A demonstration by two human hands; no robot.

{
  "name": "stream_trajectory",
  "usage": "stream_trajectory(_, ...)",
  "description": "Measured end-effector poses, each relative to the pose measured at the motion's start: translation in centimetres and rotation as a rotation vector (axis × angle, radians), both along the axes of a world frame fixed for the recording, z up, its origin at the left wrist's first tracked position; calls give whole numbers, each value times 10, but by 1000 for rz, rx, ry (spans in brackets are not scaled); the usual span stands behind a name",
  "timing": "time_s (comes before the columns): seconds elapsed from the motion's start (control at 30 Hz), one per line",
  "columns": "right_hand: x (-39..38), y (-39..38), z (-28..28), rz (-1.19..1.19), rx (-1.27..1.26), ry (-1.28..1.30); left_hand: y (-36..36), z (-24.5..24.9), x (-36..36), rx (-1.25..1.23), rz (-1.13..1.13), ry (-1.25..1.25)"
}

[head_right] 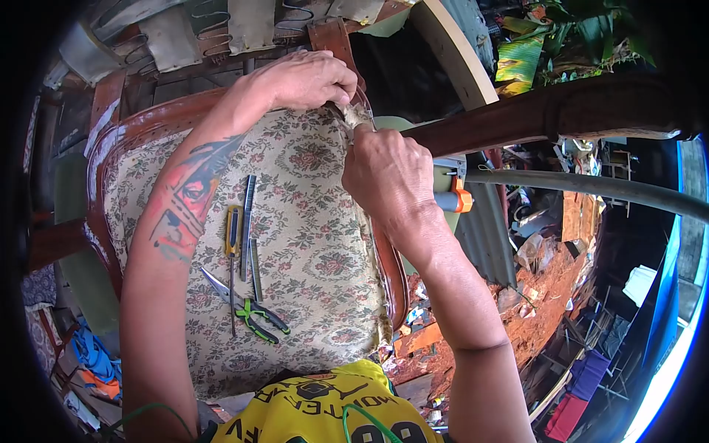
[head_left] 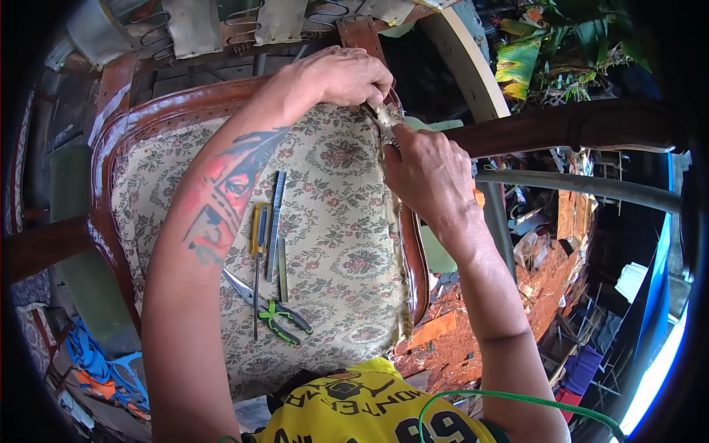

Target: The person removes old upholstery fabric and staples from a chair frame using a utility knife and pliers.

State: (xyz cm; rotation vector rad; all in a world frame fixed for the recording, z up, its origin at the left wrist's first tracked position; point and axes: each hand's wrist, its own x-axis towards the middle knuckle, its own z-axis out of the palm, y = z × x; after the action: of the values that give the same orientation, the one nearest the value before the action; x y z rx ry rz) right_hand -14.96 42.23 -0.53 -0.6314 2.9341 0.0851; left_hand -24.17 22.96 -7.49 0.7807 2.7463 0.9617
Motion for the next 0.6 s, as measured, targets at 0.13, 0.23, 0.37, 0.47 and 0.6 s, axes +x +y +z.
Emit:
stream_trajectory(0.13, 2, -6, 4, 5, -20, -21, -3, 0, -1, 7, -39, 3)
stream_trajectory(0.23, 0, -7, 0, 14, -56, 18, -2, 2, -1, 4, -42, -12)
stream_trajectory(0.37, -4, -9, 0, 29, 34, 14, -1, -3, -2, 5, -40, 7)
stream_trajectory(0.47, 1, -9, 6, 29, 80, 2, 6, -1, -1, 76, -14, 24)
stream_trajectory(0.6, 28, 3, 40, -68, -10, -33, 15, 16, 6, 154, -63, -12)
